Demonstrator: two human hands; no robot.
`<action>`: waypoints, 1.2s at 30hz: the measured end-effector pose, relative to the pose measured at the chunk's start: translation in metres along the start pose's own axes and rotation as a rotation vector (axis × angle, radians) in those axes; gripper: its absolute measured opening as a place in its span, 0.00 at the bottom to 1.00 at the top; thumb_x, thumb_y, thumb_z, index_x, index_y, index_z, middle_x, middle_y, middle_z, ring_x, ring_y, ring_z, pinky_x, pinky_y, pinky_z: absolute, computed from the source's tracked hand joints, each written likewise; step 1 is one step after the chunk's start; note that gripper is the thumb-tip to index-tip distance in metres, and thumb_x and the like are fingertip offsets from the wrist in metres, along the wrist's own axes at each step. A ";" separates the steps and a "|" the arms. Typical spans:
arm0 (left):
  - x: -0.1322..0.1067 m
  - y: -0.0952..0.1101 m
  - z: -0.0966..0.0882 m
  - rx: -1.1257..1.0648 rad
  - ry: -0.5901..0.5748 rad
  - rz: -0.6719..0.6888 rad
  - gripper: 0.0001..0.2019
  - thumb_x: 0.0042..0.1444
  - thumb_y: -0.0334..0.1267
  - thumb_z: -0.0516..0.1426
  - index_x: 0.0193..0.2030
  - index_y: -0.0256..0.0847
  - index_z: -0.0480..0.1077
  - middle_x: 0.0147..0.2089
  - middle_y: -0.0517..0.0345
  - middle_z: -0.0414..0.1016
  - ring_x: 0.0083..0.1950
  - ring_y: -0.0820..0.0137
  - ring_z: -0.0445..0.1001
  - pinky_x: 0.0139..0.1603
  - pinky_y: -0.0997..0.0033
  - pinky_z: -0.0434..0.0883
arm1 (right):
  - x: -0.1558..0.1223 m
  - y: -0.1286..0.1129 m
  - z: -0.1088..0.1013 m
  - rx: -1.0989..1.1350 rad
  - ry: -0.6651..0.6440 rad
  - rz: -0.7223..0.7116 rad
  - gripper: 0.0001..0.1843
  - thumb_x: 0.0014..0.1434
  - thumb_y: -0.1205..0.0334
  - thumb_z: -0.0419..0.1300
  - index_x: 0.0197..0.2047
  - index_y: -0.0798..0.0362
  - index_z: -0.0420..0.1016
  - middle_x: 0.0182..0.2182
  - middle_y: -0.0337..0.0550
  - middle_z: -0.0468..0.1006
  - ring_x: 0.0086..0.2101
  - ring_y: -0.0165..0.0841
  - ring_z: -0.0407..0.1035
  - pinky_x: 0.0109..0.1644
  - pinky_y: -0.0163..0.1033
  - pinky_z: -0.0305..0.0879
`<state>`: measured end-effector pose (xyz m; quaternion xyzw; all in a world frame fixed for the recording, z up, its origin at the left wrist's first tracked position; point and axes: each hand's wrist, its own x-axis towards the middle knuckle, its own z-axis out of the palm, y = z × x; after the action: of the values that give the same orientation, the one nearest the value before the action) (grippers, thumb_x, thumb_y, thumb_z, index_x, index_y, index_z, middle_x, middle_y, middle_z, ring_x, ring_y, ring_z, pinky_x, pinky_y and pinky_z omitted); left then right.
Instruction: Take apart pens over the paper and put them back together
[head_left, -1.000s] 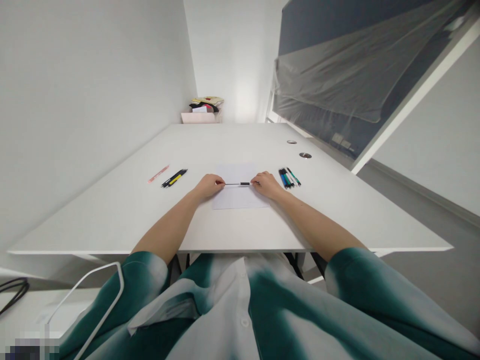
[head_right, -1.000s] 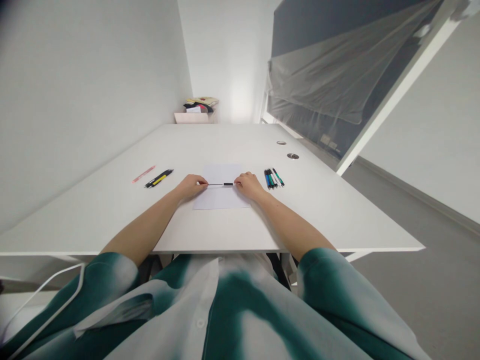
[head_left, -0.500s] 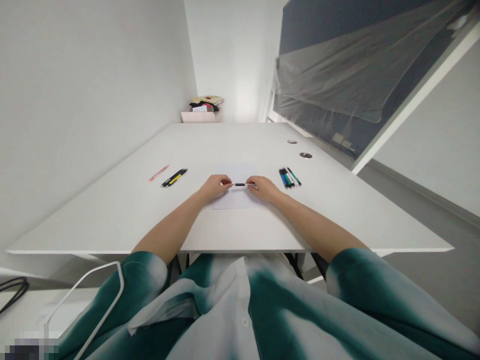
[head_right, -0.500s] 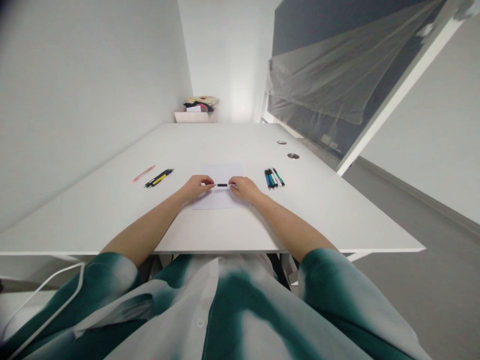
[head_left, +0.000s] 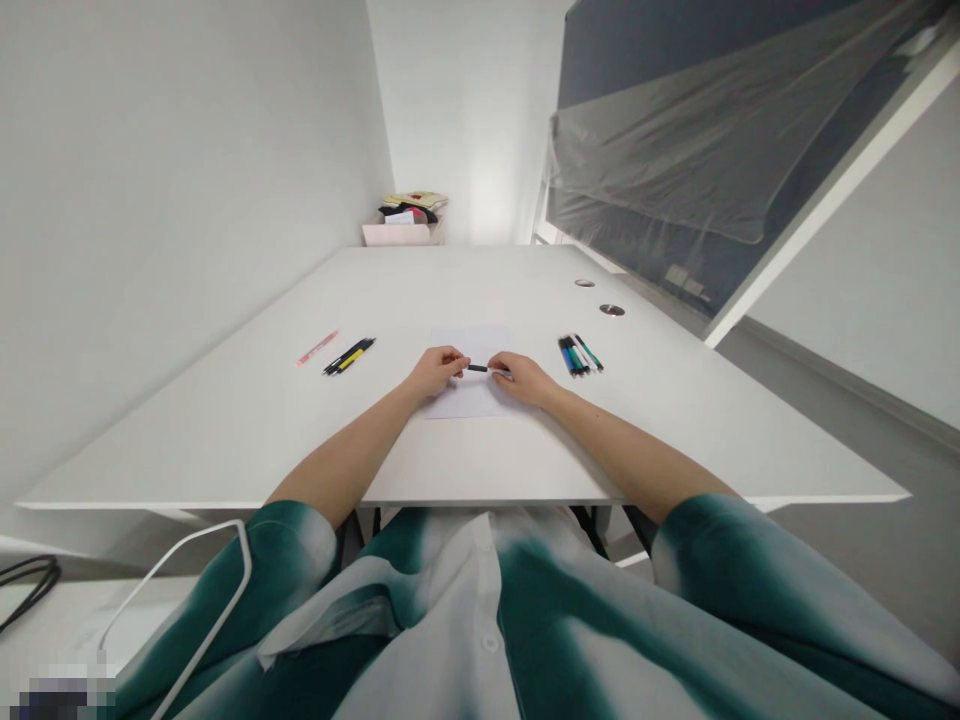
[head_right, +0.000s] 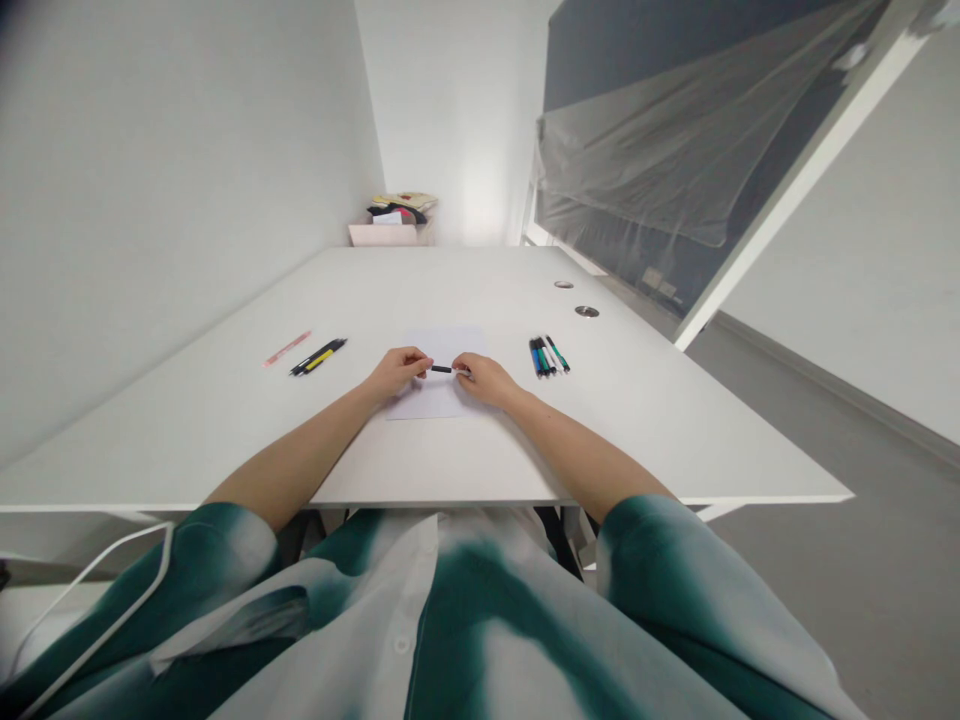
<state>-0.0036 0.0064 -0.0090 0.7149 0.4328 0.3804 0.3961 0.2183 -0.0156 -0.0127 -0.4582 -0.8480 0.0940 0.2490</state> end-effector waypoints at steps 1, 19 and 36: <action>0.000 0.000 0.000 -0.024 -0.002 0.000 0.15 0.51 0.48 0.62 0.35 0.36 0.73 0.30 0.55 0.78 0.32 0.70 0.74 0.39 0.67 0.70 | 0.000 0.001 0.000 -0.001 0.002 0.007 0.15 0.57 0.69 0.55 0.47 0.55 0.75 0.41 0.47 0.80 0.40 0.35 0.71 0.46 0.38 0.64; 0.004 -0.009 -0.004 0.066 -0.031 0.052 0.09 0.46 0.38 0.62 0.34 0.36 0.73 0.32 0.56 0.78 0.34 0.71 0.73 0.39 0.68 0.70 | 0.000 0.002 -0.002 -0.009 0.007 0.001 0.15 0.63 0.68 0.53 0.49 0.55 0.78 0.46 0.49 0.80 0.45 0.35 0.73 0.52 0.37 0.65; 0.001 -0.003 -0.002 0.113 -0.059 0.054 0.08 0.47 0.36 0.61 0.34 0.36 0.74 0.30 0.58 0.75 0.31 0.71 0.71 0.36 0.69 0.69 | -0.003 -0.003 -0.003 -0.115 -0.039 0.105 0.15 0.59 0.66 0.58 0.50 0.52 0.74 0.42 0.45 0.81 0.38 0.34 0.73 0.43 0.35 0.63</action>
<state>-0.0062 0.0086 -0.0110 0.7583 0.4222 0.3450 0.3573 0.2193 -0.0198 -0.0096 -0.5135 -0.8316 0.0671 0.2006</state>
